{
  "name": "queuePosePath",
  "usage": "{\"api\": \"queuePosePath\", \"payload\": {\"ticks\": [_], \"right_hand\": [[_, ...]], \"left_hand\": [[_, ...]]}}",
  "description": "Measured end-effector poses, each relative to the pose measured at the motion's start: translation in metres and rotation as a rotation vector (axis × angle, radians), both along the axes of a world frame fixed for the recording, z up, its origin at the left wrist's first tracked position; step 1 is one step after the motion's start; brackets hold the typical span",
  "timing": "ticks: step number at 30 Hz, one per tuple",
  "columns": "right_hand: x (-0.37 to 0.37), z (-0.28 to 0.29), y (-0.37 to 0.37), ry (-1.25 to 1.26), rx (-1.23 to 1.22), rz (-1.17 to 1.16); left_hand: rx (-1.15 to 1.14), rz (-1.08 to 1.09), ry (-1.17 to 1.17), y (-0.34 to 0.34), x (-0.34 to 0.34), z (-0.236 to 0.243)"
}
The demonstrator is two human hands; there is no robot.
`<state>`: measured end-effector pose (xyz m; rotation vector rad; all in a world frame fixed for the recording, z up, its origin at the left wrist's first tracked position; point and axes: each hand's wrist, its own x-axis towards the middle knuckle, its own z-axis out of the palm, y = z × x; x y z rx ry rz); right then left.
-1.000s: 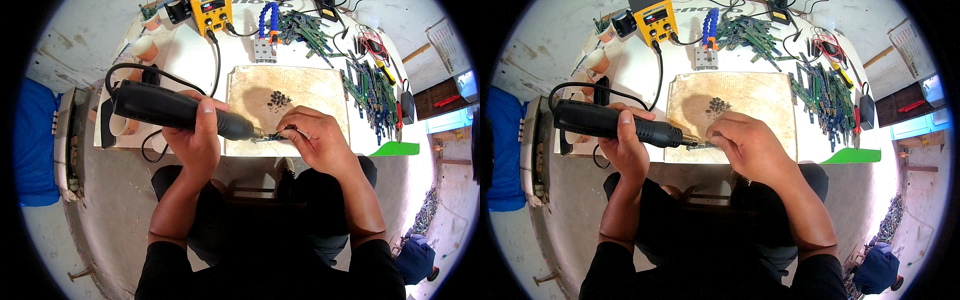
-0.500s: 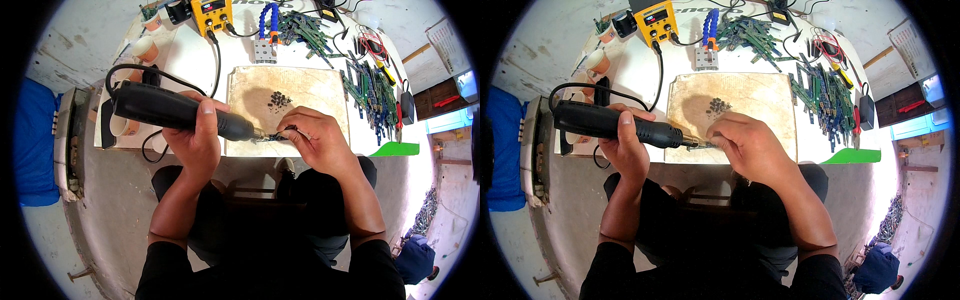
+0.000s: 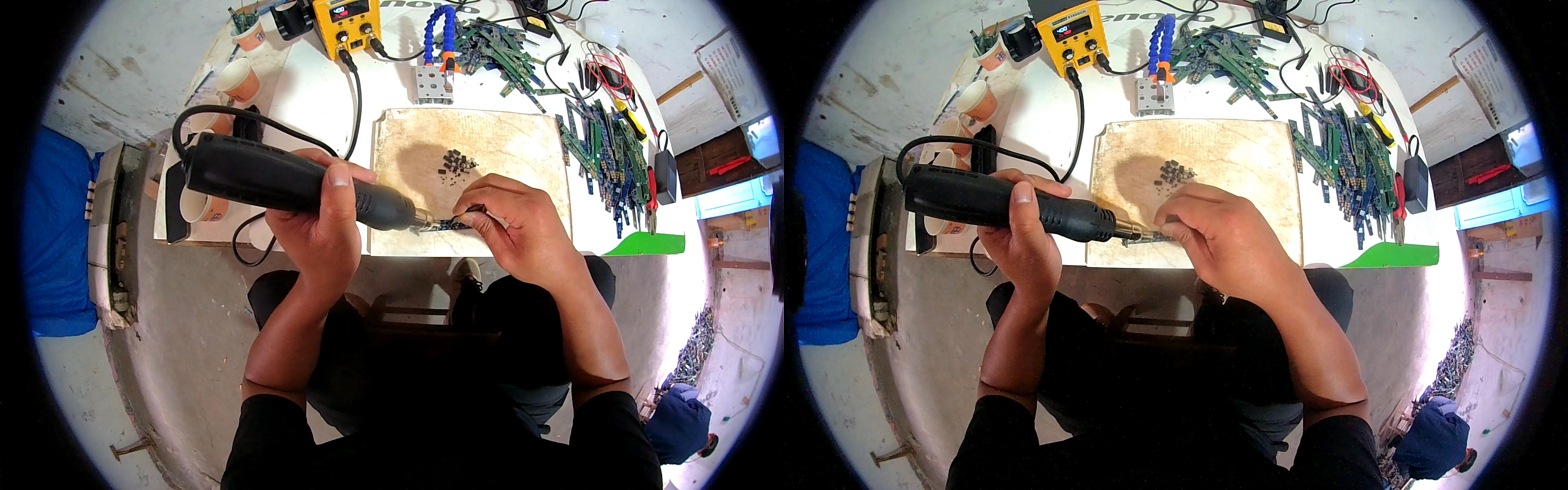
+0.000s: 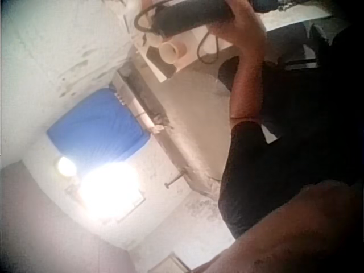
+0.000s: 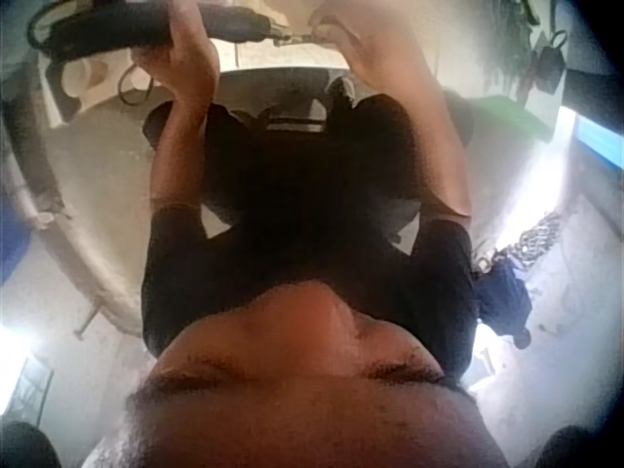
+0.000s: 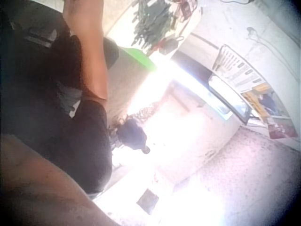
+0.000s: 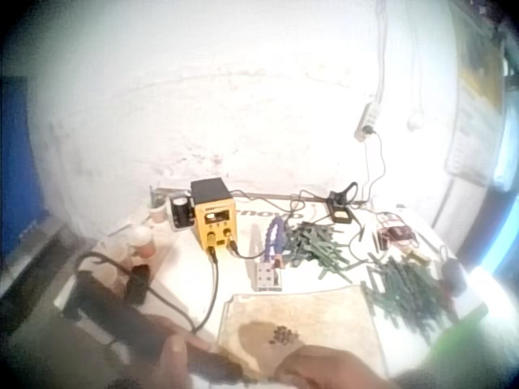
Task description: The person uses a hot air gun to heat and remove small electronic components from a green circuit board. They hold the board with tweezers while applying heat, and the removed components accumulate on the work surface.
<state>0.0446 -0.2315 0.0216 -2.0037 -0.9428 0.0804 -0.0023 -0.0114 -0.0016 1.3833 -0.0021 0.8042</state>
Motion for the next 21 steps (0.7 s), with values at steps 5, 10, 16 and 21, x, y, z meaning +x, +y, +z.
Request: {"api": "queuePosePath", "payload": {"ticks": [5,10,16,21], "right_hand": [[0.0014,-0.0001,-0.0003,-0.014,0.012,0.009],[0.0015,-0.0005,-0.0002,-0.006,0.011,-0.006],[0.0013,-0.0005,-0.0007,0.033,0.032,-0.016],[0.0027,-0.0013,-0.0011,0.012,0.026,-0.013]], "left_hand": [[-0.001,-0.015,-0.005,-0.0003,0.0001,0.0006],[0.037,-0.001,0.011,0.0008,0.0002,-0.0007],[0.111,0.038,0.047,0.0017,0.0005,-0.0007],[0.113,0.050,0.047,0.0019,0.0004,0.0010]]}}
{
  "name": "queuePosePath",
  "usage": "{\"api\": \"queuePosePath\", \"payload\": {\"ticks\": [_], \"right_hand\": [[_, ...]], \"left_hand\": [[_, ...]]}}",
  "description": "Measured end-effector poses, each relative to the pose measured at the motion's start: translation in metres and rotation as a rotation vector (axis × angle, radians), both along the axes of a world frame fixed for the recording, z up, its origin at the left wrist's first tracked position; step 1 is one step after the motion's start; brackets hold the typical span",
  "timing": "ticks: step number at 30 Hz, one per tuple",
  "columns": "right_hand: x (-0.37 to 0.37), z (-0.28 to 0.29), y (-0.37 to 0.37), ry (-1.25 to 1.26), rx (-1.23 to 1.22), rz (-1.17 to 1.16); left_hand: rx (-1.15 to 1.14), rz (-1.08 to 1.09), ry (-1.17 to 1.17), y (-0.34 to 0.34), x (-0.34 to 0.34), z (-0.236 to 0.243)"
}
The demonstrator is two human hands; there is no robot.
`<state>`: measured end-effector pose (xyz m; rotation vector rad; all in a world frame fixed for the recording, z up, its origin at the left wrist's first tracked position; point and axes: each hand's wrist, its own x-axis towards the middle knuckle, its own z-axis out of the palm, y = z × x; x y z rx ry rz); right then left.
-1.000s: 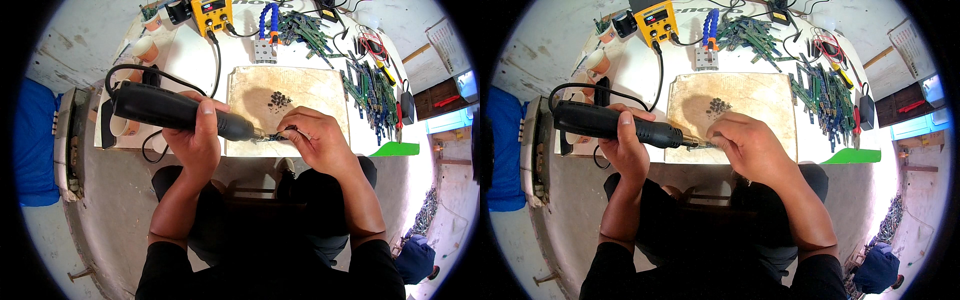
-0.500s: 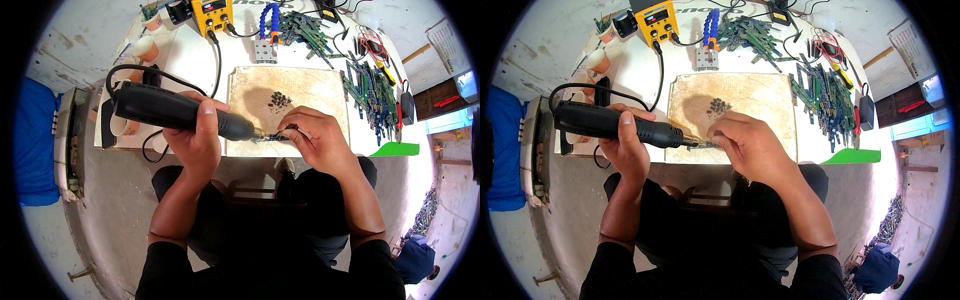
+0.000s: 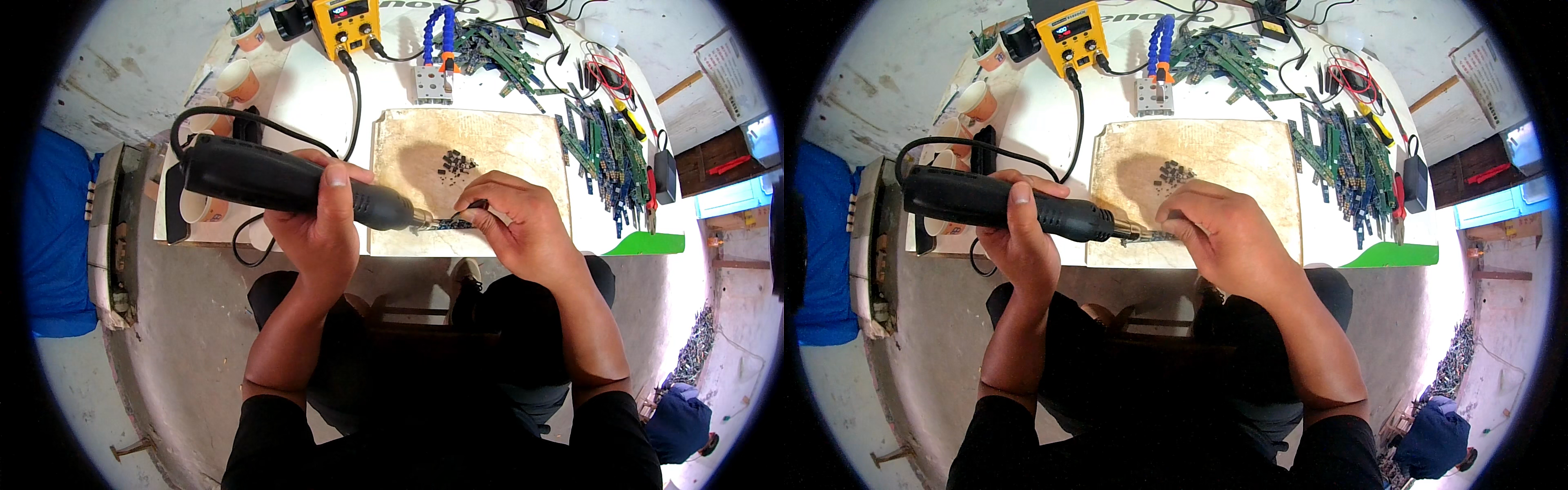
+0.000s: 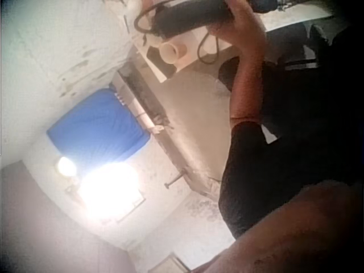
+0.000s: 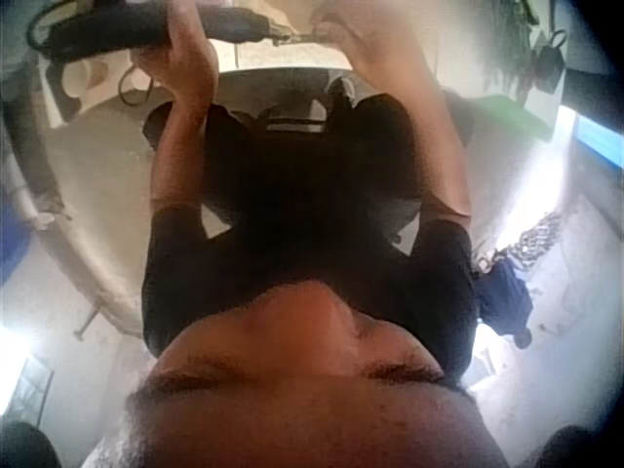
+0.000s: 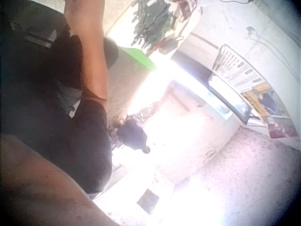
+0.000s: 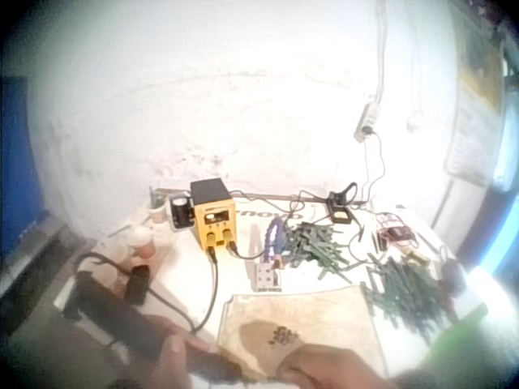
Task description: The person uses a hot air gun to heat and remove small electronic components from a green circuit board. They hold the board with tweezers while applying heat, and the removed components accumulate on the work surface.
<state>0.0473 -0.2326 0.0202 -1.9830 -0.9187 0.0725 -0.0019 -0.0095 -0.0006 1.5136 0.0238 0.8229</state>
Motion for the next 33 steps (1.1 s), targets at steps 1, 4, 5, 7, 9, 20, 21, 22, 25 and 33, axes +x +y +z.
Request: {"api": "queuePosePath", "payload": {"ticks": [1,4,5,7,9,20,21,22,25,33], "right_hand": [[0.0000,-0.0003,0.0001,0.005,-0.009,-0.005],[-0.0008,0.0005,-0.0002,0.018,-0.031,-0.016],[-0.0009,0.0010,0.0001,0.023,-0.034,-0.015],[-0.0008,0.0011,0.0001,0.028,-0.038,-0.012],[-0.0006,0.0003,-0.0001,0.029,-0.038,-0.006],[-0.0001,-0.0004,0.0001,0.007,-0.018,0.009],[-0.0003,0.0003,0.0003,0.011,-0.026,0.009],[-0.0003,0.0001,0.0004,0.008,-0.023,0.010],[0.0002,-0.0007,0.0007,0.003,-0.017,0.010],[-0.0008,0.0011,0.0004,0.050,-0.055,-0.010]], "left_hand": [[-0.005,0.001,0.004,0.0002,0.0001,0.0003],[-0.010,0.007,0.008,0.0006,0.0011,0.0012],[-0.005,0.012,0.004,0.0011,0.0014,0.0008],[0.005,0.020,0.005,0.0014,0.0014,0.0002],[0.015,0.028,0.014,0.0016,0.0005,-0.0004],[-0.092,-0.055,-0.054,0.0015,0.0011,-0.0038],[-0.091,-0.065,-0.056,0.0023,0.0009,-0.0048],[-0.055,-0.038,-0.038,0.0019,0.0011,-0.0041],[0.014,0.018,-0.005,0.0008,0.0028,-0.0026],[-0.012,0.016,-0.002,-0.0006,0.0025,-0.0017]]}}
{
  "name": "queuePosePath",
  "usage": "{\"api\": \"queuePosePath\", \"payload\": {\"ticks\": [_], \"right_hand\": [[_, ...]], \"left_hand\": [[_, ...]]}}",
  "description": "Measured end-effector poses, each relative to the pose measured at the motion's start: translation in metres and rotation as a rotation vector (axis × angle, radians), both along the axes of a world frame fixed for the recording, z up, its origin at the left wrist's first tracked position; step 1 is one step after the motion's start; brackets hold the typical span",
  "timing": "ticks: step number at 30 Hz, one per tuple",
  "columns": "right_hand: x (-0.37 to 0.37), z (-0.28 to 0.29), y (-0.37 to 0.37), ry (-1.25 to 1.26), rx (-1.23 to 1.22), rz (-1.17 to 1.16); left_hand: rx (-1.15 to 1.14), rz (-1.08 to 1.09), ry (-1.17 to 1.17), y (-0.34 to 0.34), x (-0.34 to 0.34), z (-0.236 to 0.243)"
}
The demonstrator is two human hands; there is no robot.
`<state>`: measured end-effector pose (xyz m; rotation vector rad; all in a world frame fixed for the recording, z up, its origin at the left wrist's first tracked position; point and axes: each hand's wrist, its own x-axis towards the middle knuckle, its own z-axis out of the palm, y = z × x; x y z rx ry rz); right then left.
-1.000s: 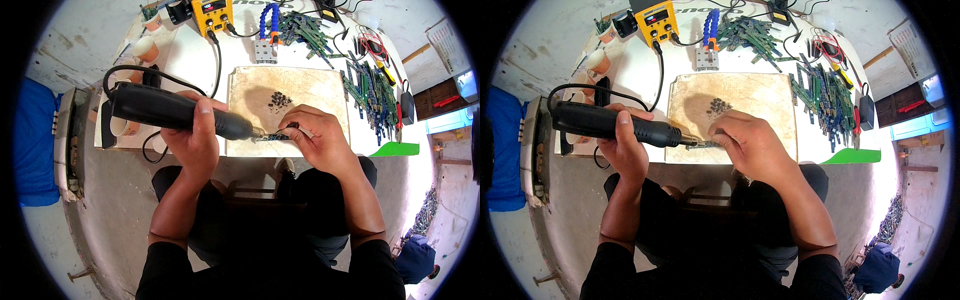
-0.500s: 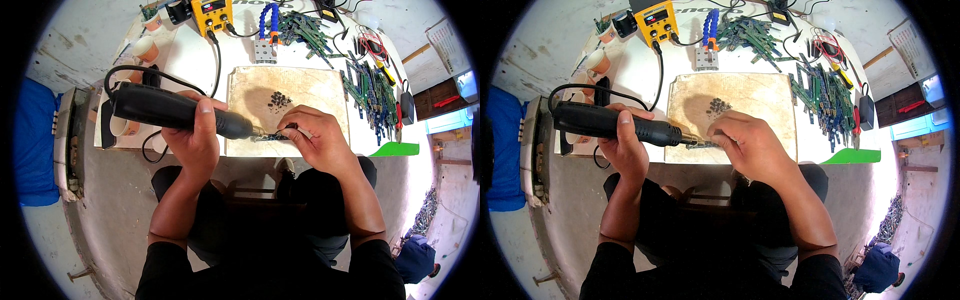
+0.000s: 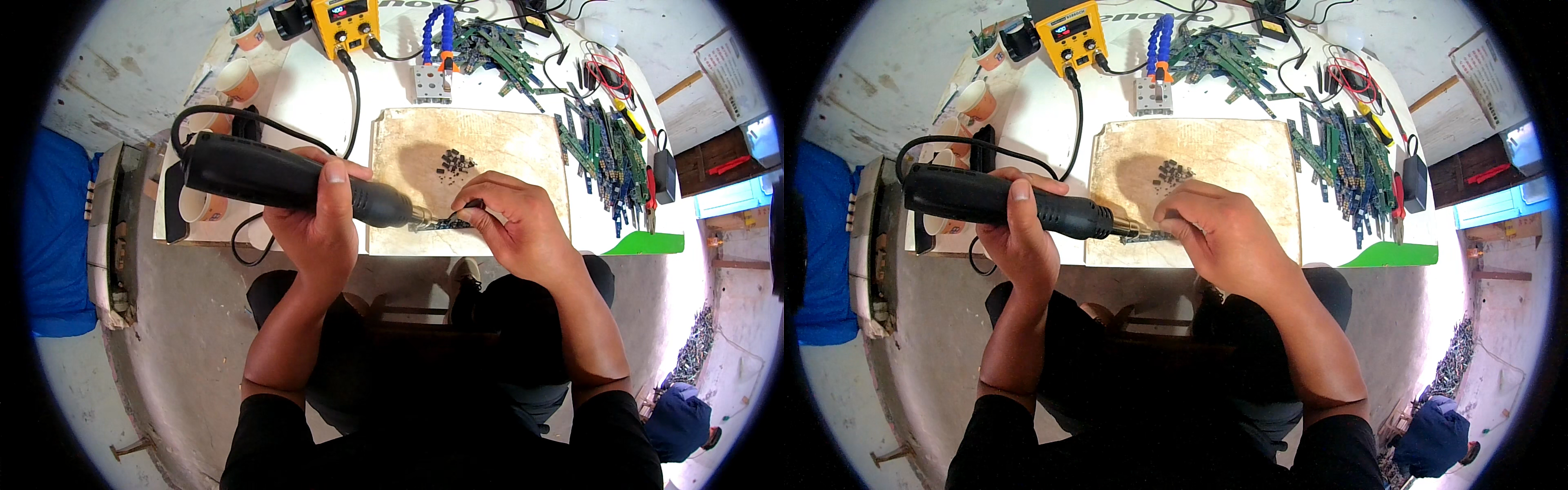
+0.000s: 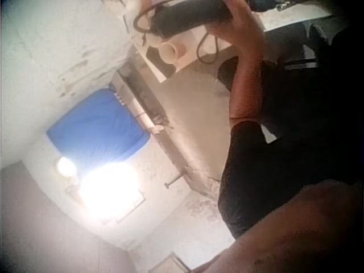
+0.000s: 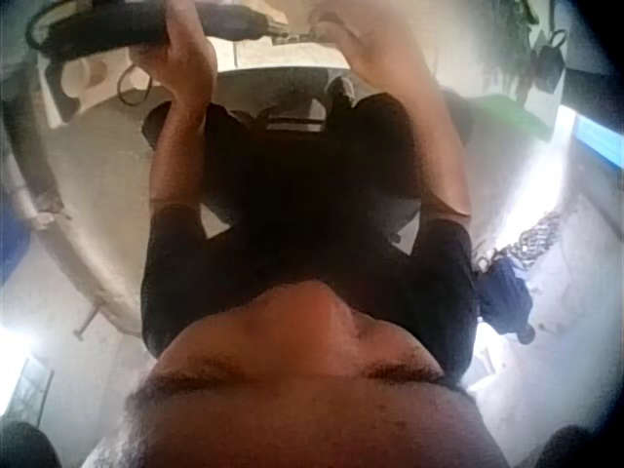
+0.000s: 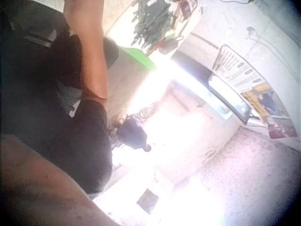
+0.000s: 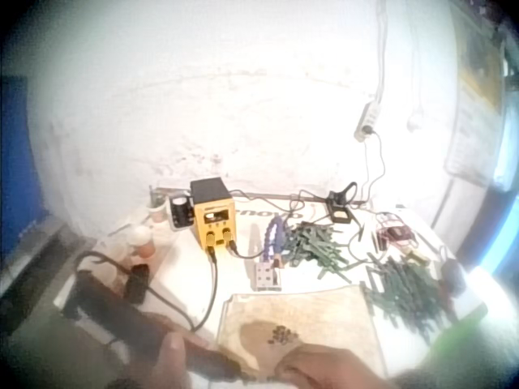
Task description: The person uses a hot air gun to heat and remove small electronic components from a green circuit board. They hold the board with tweezers while applying heat, and the removed components accumulate on the work surface.
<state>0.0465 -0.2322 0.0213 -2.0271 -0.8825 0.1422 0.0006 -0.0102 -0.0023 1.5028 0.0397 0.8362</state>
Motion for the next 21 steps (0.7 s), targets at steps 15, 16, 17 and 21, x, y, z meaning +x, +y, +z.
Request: {"api": "queuePosePath", "payload": {"ticks": [15,16,17,21], "right_hand": [[0.0001,-0.0004,0.0003,-0.025,-0.009,-0.003],[-0.0001,0.0001,0.0004,-0.022,-0.016,-0.007],[-0.0006,0.0007,0.0007,-0.019,-0.022,-0.011],[-0.0012,0.0009,0.0011,-0.003,-0.016,-0.019]], "left_hand": [[0.000,-0.004,0.009,0.0022,-0.0011,0.0005],[0.003,-0.012,0.003,0.0026,-0.0011,-0.0001],[0.007,-0.020,-0.002,0.0034,-0.0012,-0.0015],[0.005,-0.010,0.001,0.0027,-0.0011,-0.0011]]}}
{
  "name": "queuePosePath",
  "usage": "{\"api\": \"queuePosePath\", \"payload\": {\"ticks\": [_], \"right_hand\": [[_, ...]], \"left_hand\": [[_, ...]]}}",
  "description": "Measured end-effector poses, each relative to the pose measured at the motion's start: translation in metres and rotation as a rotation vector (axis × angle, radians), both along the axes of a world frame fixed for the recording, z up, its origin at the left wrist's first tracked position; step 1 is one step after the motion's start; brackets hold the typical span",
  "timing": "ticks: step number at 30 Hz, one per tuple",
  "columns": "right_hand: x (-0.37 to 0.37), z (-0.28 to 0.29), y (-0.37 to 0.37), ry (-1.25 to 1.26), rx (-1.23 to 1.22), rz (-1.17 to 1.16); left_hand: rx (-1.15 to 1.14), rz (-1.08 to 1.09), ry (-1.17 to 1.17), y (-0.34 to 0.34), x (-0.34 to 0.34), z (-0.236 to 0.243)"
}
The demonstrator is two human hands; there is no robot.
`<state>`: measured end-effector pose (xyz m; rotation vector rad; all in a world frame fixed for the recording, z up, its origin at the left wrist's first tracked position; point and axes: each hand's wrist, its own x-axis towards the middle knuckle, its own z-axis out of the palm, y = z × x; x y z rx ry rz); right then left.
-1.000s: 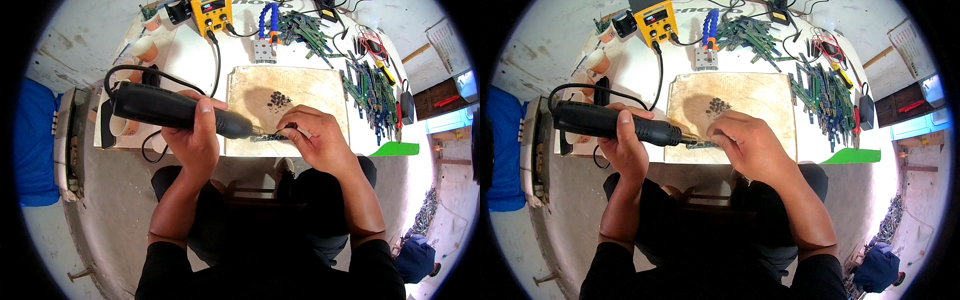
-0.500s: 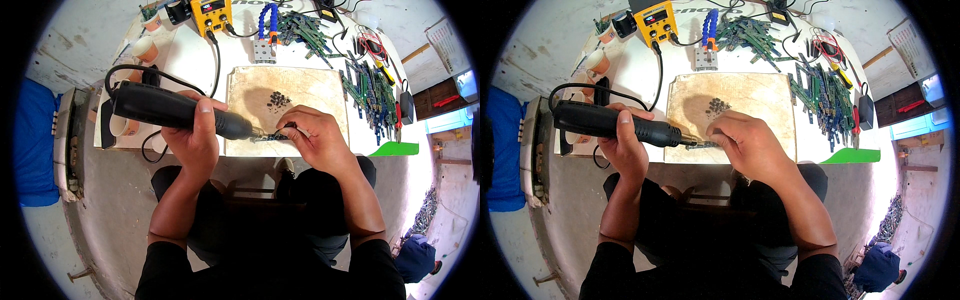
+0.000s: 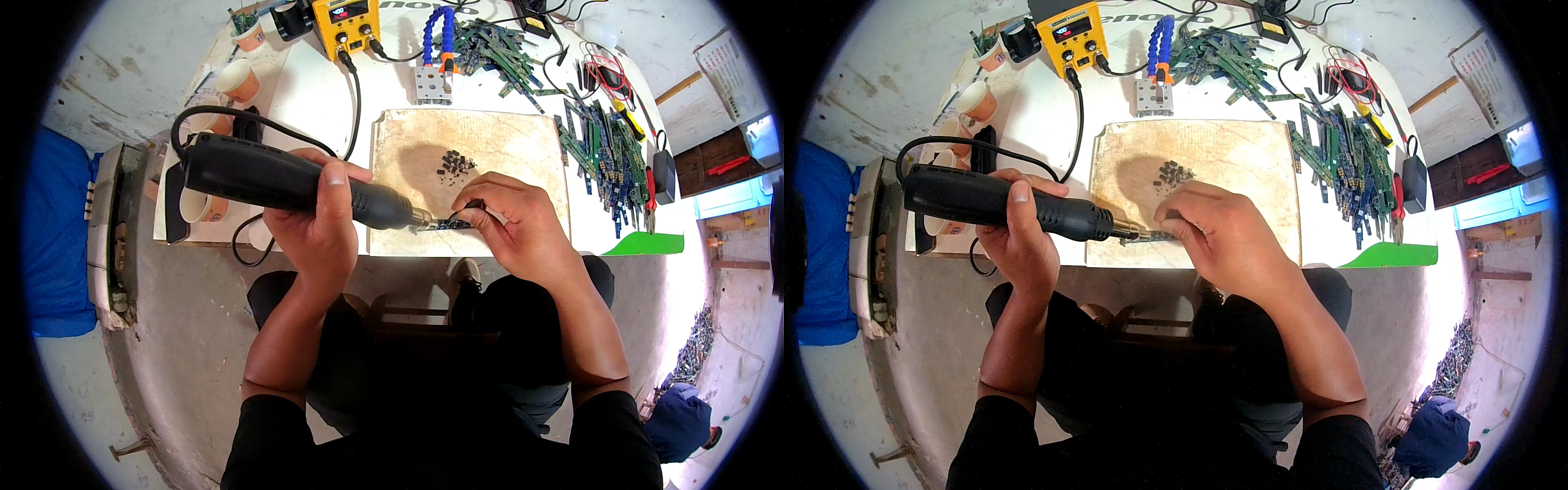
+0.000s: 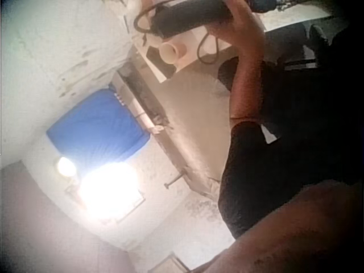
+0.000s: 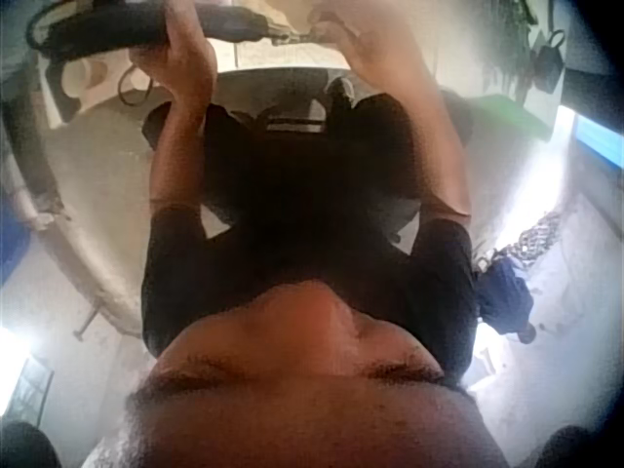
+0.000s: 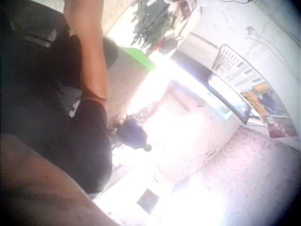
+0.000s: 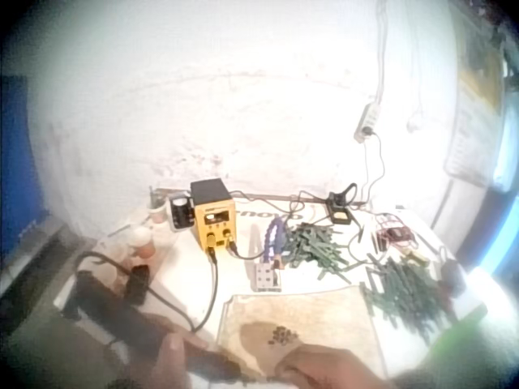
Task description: The person uses a hot air gun to heat and remove small electronic components from a green circuit board. They hold the board with tweezers while applying heat, and the removed components accumulate on the work surface.
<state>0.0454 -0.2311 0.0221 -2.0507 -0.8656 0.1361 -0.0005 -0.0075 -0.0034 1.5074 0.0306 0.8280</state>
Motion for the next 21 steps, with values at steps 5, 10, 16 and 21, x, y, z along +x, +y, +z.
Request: {"api": "queuePosePath", "payload": {"ticks": [5,10,16,21], "right_hand": [[0.003,-0.003,-0.001,-0.063,0.053,-0.016],[0.009,-0.008,0.000,-0.162,0.039,-0.169],[0.019,-0.022,0.005,-0.175,0.092,-0.252],[0.019,-0.023,0.007,-0.155,0.098,-0.290]], "left_hand": [[-0.015,0.013,0.015,-0.001,-0.001,0.002],[0.020,0.024,0.002,0.003,0.000,0.001],[0.004,0.022,0.001,0.002,0.001,0.001],[0.007,0.020,-0.015,0.004,0.001,0.002]]}}
